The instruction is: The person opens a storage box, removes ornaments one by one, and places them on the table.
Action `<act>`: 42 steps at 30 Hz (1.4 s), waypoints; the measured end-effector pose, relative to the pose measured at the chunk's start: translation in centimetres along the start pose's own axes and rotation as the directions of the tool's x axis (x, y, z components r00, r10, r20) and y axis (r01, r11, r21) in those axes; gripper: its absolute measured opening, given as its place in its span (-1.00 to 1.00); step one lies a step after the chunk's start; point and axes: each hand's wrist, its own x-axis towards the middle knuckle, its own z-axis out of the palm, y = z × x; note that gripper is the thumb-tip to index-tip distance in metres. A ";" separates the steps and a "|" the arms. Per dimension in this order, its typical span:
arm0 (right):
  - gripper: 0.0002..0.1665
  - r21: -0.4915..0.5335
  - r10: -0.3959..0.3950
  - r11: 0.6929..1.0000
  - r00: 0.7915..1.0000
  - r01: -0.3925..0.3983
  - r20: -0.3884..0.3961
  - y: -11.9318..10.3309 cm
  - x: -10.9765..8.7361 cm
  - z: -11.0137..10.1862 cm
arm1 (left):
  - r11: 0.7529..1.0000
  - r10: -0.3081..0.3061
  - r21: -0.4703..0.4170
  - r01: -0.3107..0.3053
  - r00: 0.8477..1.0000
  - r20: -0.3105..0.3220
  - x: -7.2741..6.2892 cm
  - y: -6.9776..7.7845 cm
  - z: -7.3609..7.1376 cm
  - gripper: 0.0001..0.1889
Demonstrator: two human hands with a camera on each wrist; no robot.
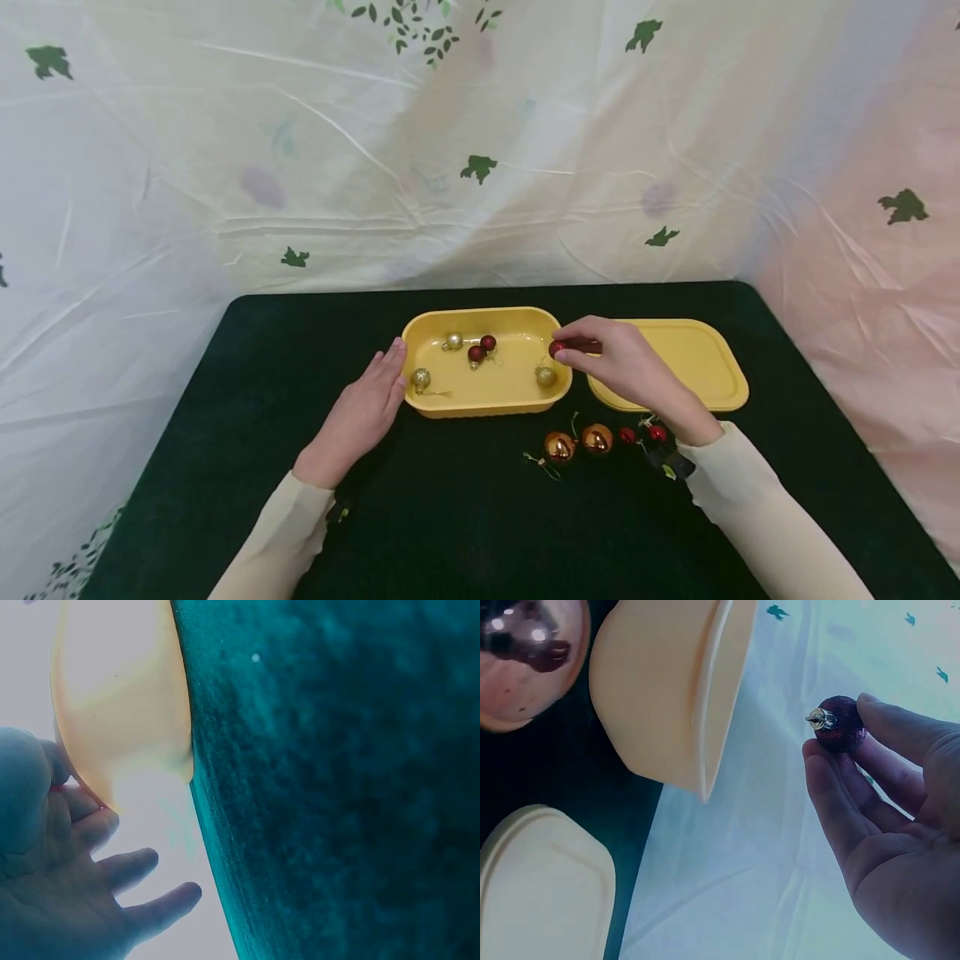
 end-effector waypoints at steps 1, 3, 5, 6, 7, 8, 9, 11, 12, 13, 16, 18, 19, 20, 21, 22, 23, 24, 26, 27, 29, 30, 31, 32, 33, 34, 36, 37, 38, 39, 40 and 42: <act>-0.70 0.002 0.005 1.000 1.000 -0.005 -0.001 0.1 -0.3 -0.1 | 1.000 0.000 0.008 0.000 1.000 0.001 0.0 0.0 0.0 -0.34; -0.70 0.007 0.010 1.000 1.000 -0.010 -0.004 0.2 -0.7 -0.4 | 1.000 0.004 0.024 -0.004 1.000 -0.001 0.0 0.0 0.0 -0.34; -0.68 0.012 0.015 1.000 1.000 -0.015 -0.012 0.4 -1.3 -0.7 | 1.000 0.008 0.030 -0.008 1.000 -0.005 0.0 0.0 0.0 -0.34; -0.67 0.012 0.018 1.000 1.000 -0.018 -0.017 0.4 -1.6 -0.9 | 0.999 0.011 0.033 -0.010 1.000 -0.007 0.0 0.0 0.0 -0.34; -0.67 0.014 0.021 1.000 1.000 -0.020 -0.021 0.5 -1.9 -1.1 | 0.999 0.013 0.035 -0.013 1.000 -0.007 0.0 -0.1 0.0 -0.34; -0.66 0.015 0.023 1.000 0.999 -0.023 -0.025 0.7 -2.2 -1.2 | 0.999 0.014 0.032 -0.013 1.000 -0.008 0.0 -0.1 0.0 -0.34; -0.66 0.014 0.025 1.000 0.999 -0.025 -0.029 0.8 -2.5 -1.4 | 0.999 0.014 0.028 -0.014 1.000 -0.007 0.0 -0.1 0.0 -0.34; -0.66 0.018 0.026 1.000 0.999 -0.025 -0.037 1.0 -3.0 -1.7 | 1.000 0.016 0.023 -0.016 1.000 -0.006 0.1 0.0 0.1 -0.34; -0.67 0.019 0.025 1.000 0.999 -0.024 -0.042 1.2 -3.2 -1.8 | 1.000 0.016 0.021 -0.016 1.000 -0.004 0.1 0.0 0.0 -0.34; -0.67 0.022 0.025 0.999 0.999 -0.024 -0.048 1.3 -3.4 -1.9 | 1.000 0.014 0.021 -0.014 1.000 -0.003 0.1 0.0 0.0 -0.34; -0.70 0.016 0.017 1.000 0.997 -0.016 -0.073 1.7 -4.1 -2.2 | 1.000 0.015 0.022 -0.015 1.000 -0.001 0.3 0.0 0.0 -0.34; -0.71 0.008 0.011 1.000 0.996 -0.010 -0.090 2.0 -4.5 -2.4 | 1.000 0.016 0.023 -0.016 1.000 0.001 0.3 0.0 -0.1 -0.34; -0.71 0.004 0.008 1.000 0.995 -0.008 -0.097 2.2 -4.7 -2.5 | 1.000 0.017 0.025 -0.017 1.000 0.001 0.3 0.0 -0.1 -0.34; -0.71 0.004 0.005 1.000 0.995 -0.005 -0.103 2.3 -4.9 -2.6 | 1.000 0.018 0.025 -0.018 1.000 0.001 0.3 0.0 0.0 -0.34; -0.71 0.004 0.004 1.000 0.994 -0.004 -0.108 2.4 -5.2 -2.6 | 1.000 0.017 0.025 -0.017 1.000 0.002 0.3 0.0 0.0 -0.34; -0.71 0.006 0.003 1.000 0.994 -0.003 -0.113 2.5 -5.4 -2.7 | 1.000 0.016 0.026 -0.016 1.000 0.003 0.3 0.0 0.0 -0.34; -0.71 0.008 0.003 1.000 0.993 -0.002 -0.116 2.7 -5.6 -2.8 | 1.000 0.014 0.027 -0.014 1.000 0.005 0.3 0.0 0.0 -0.34; -0.71 0.012 0.004 1.000 0.993 -0.003 -0.118 2.8 -5.9 -2.8 | 1.000 0.012 0.028 -0.012 1.000 0.005 0.3 0.0 0.0 -0.34; -0.70 0.025 0.007 1.000 0.992 -0.004 -0.123 3.0 -6.3 -3.0 | 1.000 0.010 0.029 -0.010 1.000 0.006 0.2 0.0 0.0 -0.34; -0.70 0.029 0.008 1.000 0.992 -0.004 -0.126 3.1 -6.6 -3.1 | 0.999 0.009 0.032 -0.009 1.000 0.006 0.2 0.0 0.0 -0.34; -0.70 0.040 0.014 0.999 0.992 -0.009 -0.129 3.4 -7.0 -3.2 | 0.999 0.011 0.035 -0.012 1.000 0.004 0.2 0.0 0.0 -0.34; -0.70 0.043 0.019 0.999 0.991 -0.014 -0.129 3.5 -7.3 -3.3 | 0.999 0.012 0.037 -0.012 1.000 0.005 0.2 0.0 0.0 -0.34; -0.70 0.043 0.027 0.999 0.991 -0.021 -0.130 3.7 -7.5 -3.3 | 0.999 0.012 0.040 -0.013 1.000 0.006 0.2 0.0 0.0 -0.34; -0.70 0.043 0.036 0.999 0.991 -0.030 -0.130 3.8 -7.7 -3.4 | 0.999 0.012 0.041 -0.012 1.000 0.006 0.2 0.0 0.0 -0.34; -0.70 0.042 0.045 0.998 0.990 -0.039 -0.131 3.9 -7.9 -3.4 | 0.999 0.012 0.043 -0.013 1.000 0.006 0.2 0.0 0.0 -0.33; -0.71 0.041 0.055 0.998 0.990 -0.050 -0.131 4.0 -8.1 -3.5 | 0.999 0.012 0.043 -0.012 1.000 0.006 0.2 0.0 0.0 -0.33; -0.71 0.033 0.069 0.997 0.988 -0.065 -0.137 4.3 -8.5 -3.5 | 0.999 0.013 0.044 -0.013 1.000 0.007 0.3 0.0 0.0 -0.33; -0.71 0.027 0.075 0.997 0.987 -0.072 -0.141 4.4 -8.7 -3.6 | 0.999 0.013 0.044 -0.013 1.000 0.007 0.3 0.0 0.1 -0.33; -0.71 0.022 0.078 0.997 0.986 -0.075 -0.146 4.5 -8.8 -3.6 | 0.999 0.013 0.043 -0.013 1.000 0.008 0.3 -0.1 0.1 -0.33; -0.72 0.019 0.078 0.997 0.986 -0.076 -0.149 4.7 -9.0 -3.6 | 0.999 0.012 0.042 -0.013 1.000 0.009 0.3 -0.1 0.1 -0.33; -0.72 0.015 0.081 0.997 0.985 -0.080 -0.152 4.8 -9.2 -3.7 | 0.999 0.012 0.041 -0.012 1.000 0.009 0.3 -0.1 0.1 -0.33; -0.71 0.011 0.087 0.996 0.984 -0.087 -0.158 5.1 -9.7 -3.7 | 0.999 0.012 0.040 -0.012 1.000 0.009 0.3 -0.1 0.1 -0.33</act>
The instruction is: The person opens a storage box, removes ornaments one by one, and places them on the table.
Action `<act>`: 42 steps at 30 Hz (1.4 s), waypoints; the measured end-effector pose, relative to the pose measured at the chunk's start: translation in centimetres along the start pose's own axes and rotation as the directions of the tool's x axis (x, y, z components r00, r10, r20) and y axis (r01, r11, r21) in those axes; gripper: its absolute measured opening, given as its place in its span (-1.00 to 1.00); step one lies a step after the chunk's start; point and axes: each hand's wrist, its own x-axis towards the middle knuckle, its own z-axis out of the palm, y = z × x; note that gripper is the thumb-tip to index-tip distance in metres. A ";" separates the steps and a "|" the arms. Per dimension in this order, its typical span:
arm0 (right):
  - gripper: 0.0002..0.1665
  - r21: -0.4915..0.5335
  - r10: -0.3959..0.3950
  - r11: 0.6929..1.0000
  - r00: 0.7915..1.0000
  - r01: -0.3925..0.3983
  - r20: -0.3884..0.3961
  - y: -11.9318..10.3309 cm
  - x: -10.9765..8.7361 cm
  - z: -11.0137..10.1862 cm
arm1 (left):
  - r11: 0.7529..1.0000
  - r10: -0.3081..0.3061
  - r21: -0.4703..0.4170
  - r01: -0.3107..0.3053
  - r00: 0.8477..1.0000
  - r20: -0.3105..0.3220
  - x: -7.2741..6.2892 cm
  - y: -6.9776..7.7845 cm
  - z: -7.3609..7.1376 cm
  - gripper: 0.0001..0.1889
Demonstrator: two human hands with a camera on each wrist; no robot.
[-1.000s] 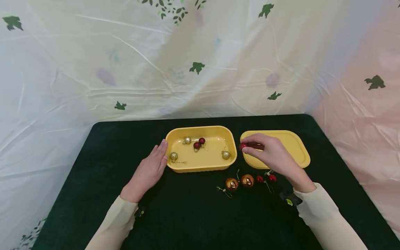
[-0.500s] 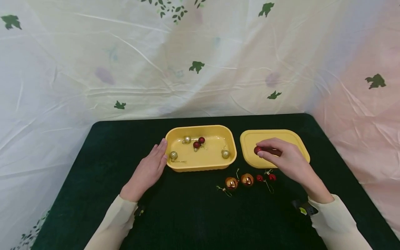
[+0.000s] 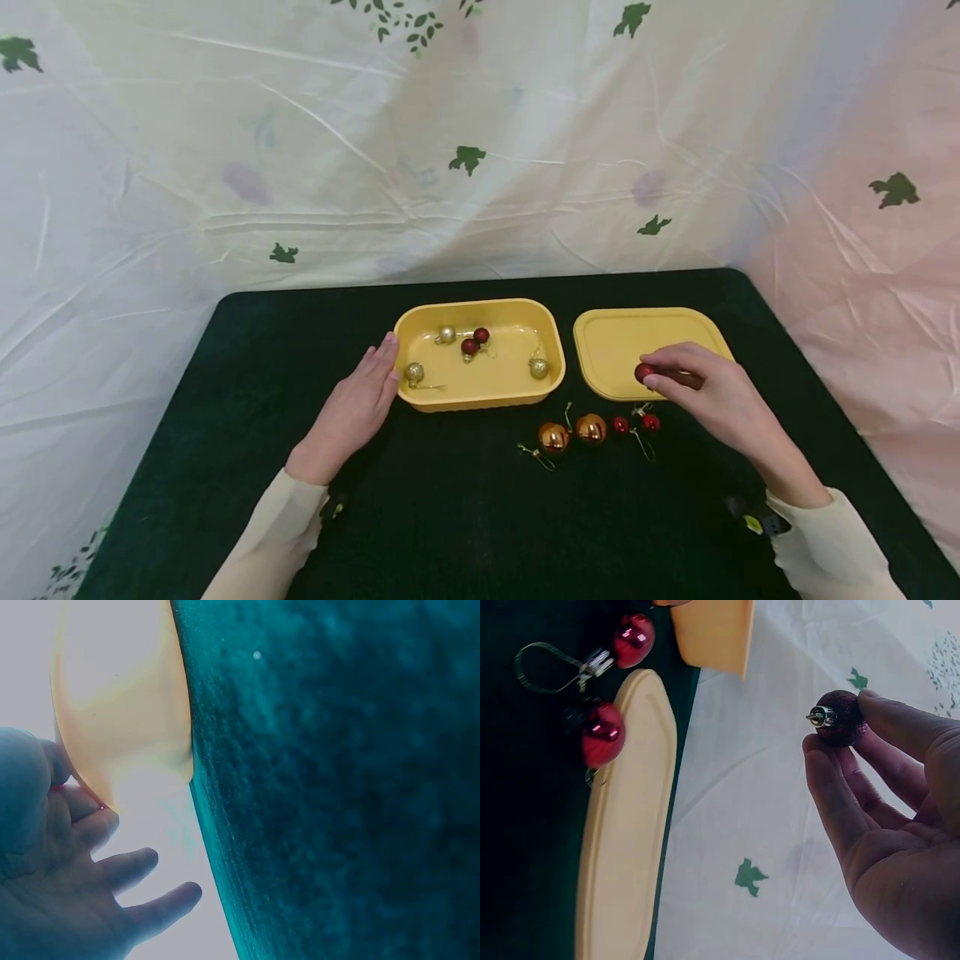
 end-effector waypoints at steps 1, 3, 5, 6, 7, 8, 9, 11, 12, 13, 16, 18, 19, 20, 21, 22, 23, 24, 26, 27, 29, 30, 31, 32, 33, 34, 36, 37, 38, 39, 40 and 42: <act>-0.71 -0.004 0.006 1.000 1.000 -0.006 -0.003 0.2 -0.2 -0.1 | 1.000 -0.001 -0.001 0.001 1.000 0.001 0.0 0.0 0.0 -0.34; -0.70 -0.008 0.026 1.000 1.000 -0.026 -0.006 0.6 -0.6 -0.2 | 1.000 0.001 -0.002 -0.001 1.000 0.001 0.0 0.0 0.0 -0.34; -0.69 -0.020 0.050 0.999 0.999 -0.050 -0.011 1.0 -1.0 -0.4 | 1.000 0.003 -0.004 -0.003 1.000 0.000 0.0 0.0 0.0 -0.34; -0.69 -0.023 0.063 0.998 0.998 -0.063 -0.012 1.2 -1.2 -0.4 | 1.000 0.004 -0.007 -0.004 1.000 0.001 -0.1 0.0 0.0 -0.34; -0.68 -0.033 0.073 0.997 0.997 -0.073 -0.014 1.3 -1.4 -0.5 | 1.000 0.004 -0.009 -0.004 1.000 0.000 -0.1 0.0 0.0 -0.34; -0.68 -0.038 0.081 0.996 0.997 -0.081 -0.015 1.5 -1.5 -0.5 | 1.000 0.004 -0.011 -0.004 1.000 0.000 -0.1 0.0 0.0 -0.34; -0.68 -0.044 0.086 0.995 0.996 -0.087 -0.016 1.7 -1.7 -0.5 | 1.000 0.004 -0.014 -0.004 1.000 -0.001 -0.1 0.0 0.0 -0.34; -0.67 -0.058 0.093 0.994 0.996 -0.094 -0.018 2.0 -2.0 -0.6 | 1.000 0.003 -0.014 -0.003 1.000 -0.002 -0.1 0.0 0.0 -0.34; -0.67 -0.061 0.095 0.994 0.995 -0.096 -0.018 2.1 -2.1 -0.6 | 1.000 0.002 -0.013 -0.002 1.000 -0.003 -0.1 0.0 0.0 -0.34; -0.67 -0.068 0.095 0.993 0.995 -0.096 -0.019 2.3 -2.2 -0.6 | 1.000 0.002 -0.011 -0.002 1.000 -0.004 -0.1 0.0 0.0 -0.34; -0.66 -0.077 0.097 0.992 0.995 -0.099 -0.019 2.8 -2.5 -0.6 | 1.000 0.002 -0.007 -0.002 1.000 -0.006 -0.2 0.0 0.0 -0.33; -0.65 -0.077 0.102 0.992 0.995 -0.103 -0.020 3.2 -2.7 -0.6 | 1.000 0.002 -0.008 -0.002 1.000 -0.007 -0.2 0.0 0.0 -0.33; -0.64 -0.078 0.106 0.991 0.994 -0.107 -0.019 3.4 -2.8 -0.6 | 1.000 0.002 -0.009 -0.002 1.000 -0.007 -0.2 0.0 0.0 -0.33; -0.63 -0.080 0.111 0.991 0.994 -0.112 -0.018 3.6 -2.9 -0.6 | 1.000 0.002 -0.010 -0.002 1.000 -0.009 -0.2 0.0 0.0 -0.33; -0.62 -0.081 0.118 0.990 0.993 -0.119 -0.014 3.8 -3.0 -0.6 | 1.000 0.002 -0.012 -0.002 1.000 -0.008 -0.2 0.0 0.0 -0.33; -0.61 -0.080 0.126 0.989 0.992 -0.127 -0.007 4.1 -3.1 -0.5 | 1.000 0.003 -0.012 -0.003 1.000 -0.009 -0.2 0.0 -0.1 -0.33; -0.61 -0.082 0.135 0.988 0.991 -0.134 0.000 4.3 -3.1 -0.5 | 1.000 0.005 -0.013 -0.005 1.000 -0.010 -0.2 0.0 -0.1 -0.33; -0.60 -0.084 0.146 0.986 0.989 -0.144 0.009 4.6 -3.2 -0.5 | 1.000 0.007 -0.014 -0.007 1.000 -0.010 -0.1 0.0 -0.1 -0.33; -0.58 -0.091 0.166 0.982 0.986 -0.163 0.025 5.0 -3.4 -0.4 | 1.000 0.013 -0.013 -0.013 1.000 -0.012 -0.1 0.0 0.0 -0.33; -0.57 -0.092 0.177 0.980 0.984 -0.174 0.033 5.2 -3.5 -0.3 | 1.000 0.016 -0.014 -0.016 1.000 -0.011 -0.1 -0.1 0.0 -0.33; -0.57 -0.099 0.196 0.977 0.980 -0.191 0.043 5.6 -3.6 -0.2 | 1.000 0.018 -0.015 -0.018 1.000 -0.012 0.0 -0.1 0.0 -0.33; -0.56 -0.105 0.205 0.974 0.978 -0.199 0.048 5.7 -3.6 -0.2 | 1.000 0.018 -0.015 -0.018 1.000 -0.013 0.0 -0.1 0.0 -0.33; -0.56 -0.109 0.213 0.972 0.976 -0.207 0.052 5.9 -3.6 -0.2 | 1.000 0.017 -0.015 -0.017 1.000 -0.013 0.0 -0.1 0.0 -0.33; -0.55 -0.111 0.221 0.971 0.974 -0.214 0.056 6.0 -3.6 -0.2 | 1.000 0.017 -0.014 -0.017 1.000 -0.013 0.0 -0.1 0.0 -0.33; -0.55 -0.115 0.228 0.969 0.972 -0.220 0.059 6.1 -3.6 -0.1 | 1.000 0.016 -0.013 -0.016 1.000 -0.012 0.0 -0.1 0.0 -0.33; -0.54 -0.118 0.231 0.968 0.971 -0.223 0.062 6.3 -3.6 -0.1 | 1.000 0.015 -0.010 -0.016 1.000 -0.011 0.0 0.0 0.0 -0.34; -0.54 -0.118 0.237 0.967 0.969 -0.227 0.073 6.6 -3.6 -0.1 | 1.000 0.015 -0.002 -0.015 1.000 -0.009 0.0 0.0 -0.1 -0.34; -0.54 -0.114 0.238 0.967 0.968 -0.229 0.079 6.8 -3.6 0.0 | 1.000 0.015 0.003 -0.015 1.000 -0.009 0.0 0.0 -0.1 -0.34; -0.54 -0.110 0.239 0.967 0.967 -0.230 0.087 7.0 -3.5 0.0 | 1.000 0.016 0.008 -0.016 1.000 -0.008 0.0 0.0 -0.1 -0.34; -0.54 -0.106 0.241 0.967 0.966 -0.231 0.093 7.2 -3.5 0.1 | 1.000 0.015 0.013 -0.015 1.000 -0.008 0.0 0.0 -0.1 -0.33; -0.54 -0.103 0.241 0.967 0.965 -0.231 0.099 7.3 -3.5 0.2 | 1.000 0.015 0.017 -0.014 1.000 -0.008 0.0 0.0 -0.1 -0.33; -0.54 -0.099 0.247 0.967 0.963 -0.236 0.109 7.5 -3.5 0.3 | 1.000 0.013 0.019 -0.013 1.000 -0.010 0.0 0.0 -0.1 -0.33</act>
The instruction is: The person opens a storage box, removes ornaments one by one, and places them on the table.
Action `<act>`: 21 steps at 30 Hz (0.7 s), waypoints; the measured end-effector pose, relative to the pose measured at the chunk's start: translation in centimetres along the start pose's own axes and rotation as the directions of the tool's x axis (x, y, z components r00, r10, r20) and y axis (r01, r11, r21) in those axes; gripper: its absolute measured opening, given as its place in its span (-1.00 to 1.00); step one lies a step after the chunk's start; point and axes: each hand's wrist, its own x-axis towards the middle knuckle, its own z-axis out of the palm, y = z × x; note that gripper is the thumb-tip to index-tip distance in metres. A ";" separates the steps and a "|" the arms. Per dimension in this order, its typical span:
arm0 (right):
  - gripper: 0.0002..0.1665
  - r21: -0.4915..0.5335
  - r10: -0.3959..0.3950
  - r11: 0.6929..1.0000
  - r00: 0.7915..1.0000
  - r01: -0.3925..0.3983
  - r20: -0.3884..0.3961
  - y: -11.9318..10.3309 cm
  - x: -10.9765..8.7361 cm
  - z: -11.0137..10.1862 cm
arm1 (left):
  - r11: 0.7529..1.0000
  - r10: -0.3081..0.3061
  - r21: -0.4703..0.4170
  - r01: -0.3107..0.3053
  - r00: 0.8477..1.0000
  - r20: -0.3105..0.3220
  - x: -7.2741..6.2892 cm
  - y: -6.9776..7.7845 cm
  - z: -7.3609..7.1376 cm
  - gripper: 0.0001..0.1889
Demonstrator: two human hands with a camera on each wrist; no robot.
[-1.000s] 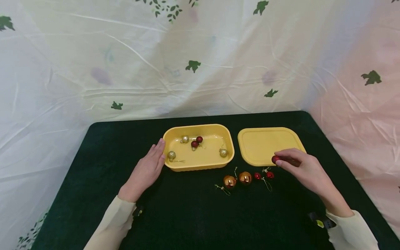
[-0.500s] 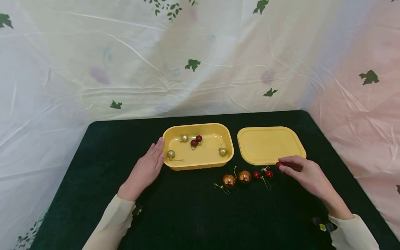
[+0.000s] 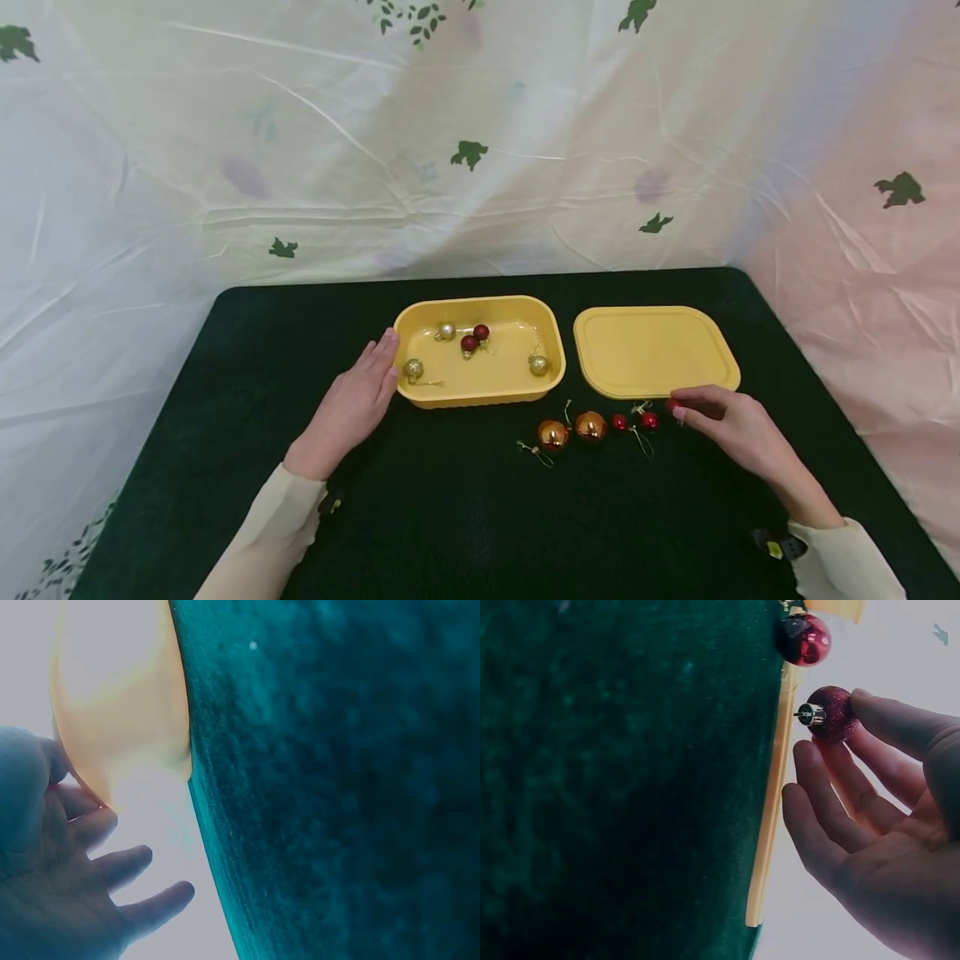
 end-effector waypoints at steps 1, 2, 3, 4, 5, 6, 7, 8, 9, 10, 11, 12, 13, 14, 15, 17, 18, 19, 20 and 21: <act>-0.55 0.001 0.001 1.000 1.000 -0.001 0.003 0.1 0.1 0.1 | 1.000 0.001 -0.001 -0.001 1.000 -0.001 0.0 0.0 0.0 -0.33; -0.55 0.001 0.001 1.000 1.000 -0.001 0.006 0.1 0.1 0.2 | 1.000 0.002 0.000 -0.002 1.000 -0.005 0.0 0.0 -0.1 -0.33; -0.56 0.000 0.000 1.000 1.000 0.000 0.007 0.2 0.2 0.2 | 1.000 0.002 0.000 -0.002 1.000 -0.008 0.1 0.0 -0.1 -0.33; -0.56 -0.002 0.000 1.000 1.000 0.000 0.008 0.2 0.2 0.3 | 1.000 0.004 -0.001 -0.004 1.000 -0.012 0.1 0.1 -0.1 -0.34; -0.57 -0.004 -0.001 1.000 1.000 0.001 0.010 0.3 0.2 0.4 | 1.000 0.007 0.001 -0.007 1.000 -0.018 0.1 0.1 -0.1 -0.34; -0.58 -0.009 -0.002 1.000 1.000 0.002 0.011 0.3 0.2 0.5 | 1.000 0.012 0.006 -0.012 1.000 -0.022 0.1 0.0 -0.1 -0.34; -0.58 -0.012 -0.003 1.000 1.000 0.003 0.013 0.3 0.2 0.5 | 1.000 0.016 0.010 -0.016 1.000 -0.026 0.1 0.0 -0.1 -0.35; -0.58 -0.019 -0.003 1.000 1.000 0.003 0.013 0.3 0.3 0.6 | 1.000 0.020 0.018 -0.019 0.999 -0.031 0.2 0.0 -0.1 -0.35; -0.58 -0.025 -0.001 1.000 1.000 0.001 0.014 0.3 0.3 0.7 | 0.999 0.023 0.024 -0.022 0.999 -0.035 0.2 0.1 -0.2 -0.36; -0.58 -0.031 0.001 1.000 1.000 -0.001 0.015 0.3 0.3 0.8 | 0.999 0.026 0.029 -0.025 0.999 -0.039 0.2 0.1 -0.2 -0.36; -0.58 -0.037 0.003 0.999 1.000 -0.002 0.015 0.4 0.3 0.9 | 0.999 0.029 0.034 -0.028 0.999 -0.041 0.2 0.1 -0.2 -0.37; -0.58 -0.042 0.004 0.999 1.000 -0.004 0.016 0.4 0.3 0.9 | 0.999 0.032 0.039 -0.031 0.999 -0.042 0.1 0.1 -0.2 -0.37; -0.58 -0.044 0.006 0.999 1.000 -0.005 0.018 0.4 0.3 1.0 | 0.999 0.032 0.041 -0.030 0.999 -0.042 0.1 0.1 -0.2 -0.37; -0.58 -0.047 0.006 0.999 1.000 -0.005 0.019 0.4 0.3 1.0 | 0.999 0.032 0.044 -0.030 0.999 -0.043 0.1 0.0 -0.3 -0.38; -0.59 -0.048 0.007 0.999 1.000 -0.006 0.022 0.4 0.4 1.0 | 0.999 0.032 0.045 -0.031 0.999 -0.043 0.1 0.0 -0.3 -0.38; -0.58 -0.049 0.006 0.999 1.000 -0.005 0.028 0.4 0.4 1.0 | 0.999 0.031 0.045 -0.029 0.998 -0.046 0.2 0.0 -0.5 -0.39; -0.58 -0.051 0.006 0.999 0.999 -0.005 0.031 0.4 0.4 1.0 | 0.999 0.030 0.046 -0.028 0.998 -0.048 0.4 0.0 -0.6 -0.40; -0.58 -0.051 0.008 0.999 0.999 -0.006 0.035 0.4 0.4 1.0 | 0.999 0.031 0.045 -0.028 0.998 -0.053 0.5 0.0 -0.7 -0.41; -0.57 -0.055 0.009 0.998 0.999 -0.007 0.036 0.4 0.4 0.9 | 0.998 0.034 0.045 -0.032 0.998 -0.059 0.7 0.0 -0.8 -0.42; -0.56 -0.058 0.011 0.998 0.999 -0.009 0.037 0.3 0.4 0.9 | 0.998 0.037 0.045 -0.034 0.997 -0.065 0.8 0.0 -0.9 -0.43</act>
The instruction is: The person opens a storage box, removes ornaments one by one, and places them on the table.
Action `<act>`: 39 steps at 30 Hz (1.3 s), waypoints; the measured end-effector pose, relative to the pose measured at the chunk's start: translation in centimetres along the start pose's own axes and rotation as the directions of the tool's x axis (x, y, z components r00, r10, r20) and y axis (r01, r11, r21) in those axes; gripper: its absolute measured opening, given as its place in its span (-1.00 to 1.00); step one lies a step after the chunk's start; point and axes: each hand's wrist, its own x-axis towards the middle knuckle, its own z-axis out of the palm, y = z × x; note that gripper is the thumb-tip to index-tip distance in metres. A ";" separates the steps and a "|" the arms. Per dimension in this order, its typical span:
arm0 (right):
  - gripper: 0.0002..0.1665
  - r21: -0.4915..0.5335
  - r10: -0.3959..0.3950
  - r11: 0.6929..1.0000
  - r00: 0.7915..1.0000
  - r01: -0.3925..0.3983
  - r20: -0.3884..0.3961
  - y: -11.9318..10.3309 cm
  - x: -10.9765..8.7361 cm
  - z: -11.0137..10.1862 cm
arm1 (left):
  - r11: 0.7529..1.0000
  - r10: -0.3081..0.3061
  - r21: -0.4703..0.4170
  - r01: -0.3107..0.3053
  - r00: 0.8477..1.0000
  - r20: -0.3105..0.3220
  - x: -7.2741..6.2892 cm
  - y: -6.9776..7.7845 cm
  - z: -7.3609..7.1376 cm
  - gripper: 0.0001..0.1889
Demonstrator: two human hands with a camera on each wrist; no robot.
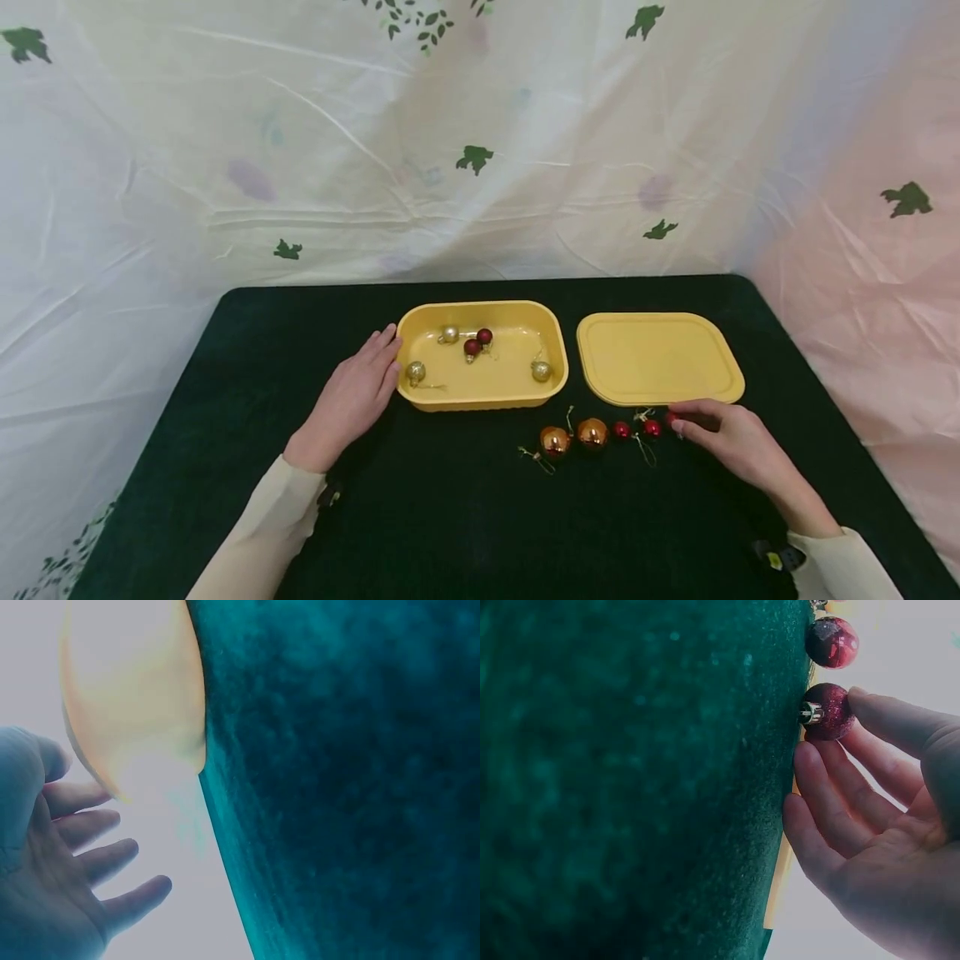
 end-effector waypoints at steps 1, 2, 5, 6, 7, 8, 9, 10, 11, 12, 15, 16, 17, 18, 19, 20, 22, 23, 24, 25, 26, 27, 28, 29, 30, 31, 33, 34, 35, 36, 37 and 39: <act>-0.55 -0.003 0.002 1.000 1.000 -0.002 0.003 -0.1 0.0 0.0 | 1.000 -0.001 -0.005 0.001 1.000 -0.006 0.1 0.0 0.0 -0.44; -0.54 -0.007 0.006 1.000 1.000 -0.006 0.005 -0.1 0.0 0.0 | 1.000 -0.001 -0.010 0.001 1.000 -0.011 0.2 -0.1 -0.1 -0.44; -0.51 -0.017 0.012 1.000 1.000 -0.012 0.003 -0.2 0.0 0.1 | 1.000 -0.006 -0.021 0.006 1.000 -0.016 0.5 -0.3 -0.2 -0.43; -0.51 -0.018 0.014 1.000 1.000 -0.014 0.001 -0.2 0.0 0.0 | 1.000 -0.011 -0.023 0.011 1.000 -0.013 0.6 -0.3 -0.2 -0.43; -0.52 -0.021 0.013 1.000 1.000 -0.013 -0.003 -0.2 -0.1 0.0 | 1.000 -0.016 -0.026 0.015 1.000 -0.010 0.7 -0.4 -0.2 -0.42; -0.52 -0.022 0.011 1.000 1.000 -0.011 -0.007 -0.2 -0.1 -0.1 | 1.000 -0.019 -0.024 0.019 1.000 -0.003 0.7 -0.4 -0.2 -0.42; -0.53 -0.024 0.009 1.000 1.000 -0.009 -0.013 -0.2 -0.2 -0.1 | 0.999 -0.023 -0.023 0.023 1.000 0.002 0.7 -0.5 -0.3 -0.42; -0.53 -0.027 0.006 1.000 1.000 -0.006 -0.019 -0.3 -0.2 -0.2 | 0.999 -0.025 -0.020 0.025 1.000 0.007 0.7 -0.6 -0.3 -0.42; -0.53 -0.031 0.002 1.000 1.000 -0.003 -0.027 -0.4 -0.3 -0.3 | 0.999 -0.028 -0.021 0.028 1.000 0.011 0.7 -0.7 -0.3 -0.43; -0.54 -0.040 -0.003 0.999 0.999 0.001 -0.038 -0.6 -0.4 -0.4 | 0.999 -0.028 -0.021 0.028 1.000 0.013 0.6 -0.7 -0.4 -0.43; -0.55 -0.061 -0.022 0.998 0.996 0.017 -0.082 -1.3 -0.7 -0.9 | 0.999 -0.018 -0.028 0.019 1.000 0.023 0.5 -1.0 -0.4 -0.43; -0.56 -0.071 -0.032 0.997 0.994 0.025 -0.103 -1.7 -0.7 -1.1 | 0.999 -0.014 -0.032 0.015 1.000 0.027 0.4 -1.1 -0.5 -0.43; -0.57 -0.080 -0.045 0.996 0.991 0.035 -0.125 -2.1 -0.8 -1.3 | 0.999 -0.011 -0.036 0.013 0.999 0.031 0.4 -1.1 -0.5 -0.42; -0.58 -0.083 -0.058 0.995 0.988 0.047 -0.144 -2.5 -0.8 -1.5 | 0.999 -0.007 -0.039 0.009 0.999 0.037 0.4 -1.2 -0.5 -0.42; -0.59 -0.089 -0.076 0.994 0.983 0.061 -0.166 -3.1 -0.9 -1.7 | 0.999 -0.006 -0.044 0.007 0.999 0.042 0.4 -1.2 -0.6 -0.41; -0.60 -0.096 -0.095 0.992 0.978 0.079 -0.186 -3.6 -0.9 -1.8 | 0.999 -0.004 -0.048 0.007 0.999 0.047 0.4 -1.3 -0.6 -0.41; -0.63 -0.090 -0.135 0.989 0.965 0.118 -0.224 -4.8 -0.9 -2.1 | 0.998 -0.005 -0.059 0.008 0.998 0.055 0.4 -1.3 -0.6 -0.40; -0.64 -0.080 -0.159 0.986 0.958 0.144 -0.237 -5.5 -0.9 -2.2 | 0.998 -0.006 -0.062 0.010 0.998 0.058 0.5 -1.3 -0.6 -0.40; -0.65 -0.074 -0.185 0.982 0.951 0.172 -0.250 -6.1 -0.9 -2.3 | 0.998 -0.007 -0.066 0.011 0.998 0.060 0.5 -1.4 -0.6 -0.40; -0.65 -0.072 -0.210 0.977 0.941 0.198 -0.264 -6.9 -0.9 -2.3 | 0.998 -0.009 -0.069 0.013 0.998 0.058 0.5 -1.4 -0.6 -0.40; -0.65 -0.064 -0.233 0.972 0.933 0.224 -0.273 -7.6 -0.9 -2.3 | 0.997 -0.009 -0.071 0.013 0.998 0.054 0.5 -1.5 -0.6 -0.41; -0.64 -0.054 -0.251 0.968 0.927 0.245 -0.280 -8.4 -0.9 -2.3 | 0.997 -0.007 -0.070 0.010 0.999 0.047 0.5 -1.5 -0.6 -0.41; -0.64 -0.049 -0.271 0.962 0.920 0.268 -0.282 -9.1 -0.8 -2.3 | 0.998 -0.002 -0.069 0.005 0.999 0.038 0.4 -1.5 -0.6 -0.42; -0.63 -0.042 -0.284 0.958 0.916 0.284 -0.284 -9.9 -0.8 -2.2 | 0.998 0.004 -0.063 -0.002 1.000 0.029 0.4 -1.6 -0.6 -0.43; -0.63 -0.038 -0.295 0.954 0.913 0.297 -0.283 -10.6 -0.7 -2.2 | 0.998 0.012 -0.057 -0.011 1.000 0.019 0.3 -1.6 -0.5 -0.44; -0.64 -0.027 -0.304 0.951 0.910 0.309 -0.281 -11.4 -0.5 -2.1 | 0.999 0.020 -0.050 -0.020 1.000 0.009 0.2 -1.6 -0.5 -0.44; -0.65 -0.007 -0.331 0.940 0.904 0.342 -0.272 -12.9 -0.1 -1.9 | 0.999 0.040 -0.033 -0.040 0.999 -0.008 -0.1 -1.6 -0.5 -0.45; -0.65 0.000 -0.345 0.934 0.901 0.358 -0.262 -13.6 0.2 -1.7 | 0.998 0.050 -0.024 -0.051 0.999 -0.015 -0.2 -1.6 -0.5 -0.45; -0.65 0.006 -0.363 0.926 0.897 0.377 -0.252 -14.3 0.5 -1.6 | 0.998 0.060 -0.016 -0.060 0.998 -0.023 -0.3 -1.5 -0.4 -0.45; -0.65 0.010 -0.380 0.919 0.893 0.394 -0.241 -15.0 0.8 -1.5 | 0.997 0.070 -0.010 -0.070 0.997 -0.033 -0.5 -1.5 -0.4 -0.45; -0.66 0.017 -0.399 0.910 0.888 0.414 -0.227 -15.6 1.3 -1.3 | 0.997 0.081 -0.005 -0.082 0.996 -0.044 -0.6 -1.5 -0.4 -0.45; -0.65 0.025 -0.430 0.897 0.883 0.442 -0.186 -16.8 2.2 -0.9 | 0.994 0.106 0.013 -0.105 0.992 -0.062 -0.8 -1.4 -0.3 -0.46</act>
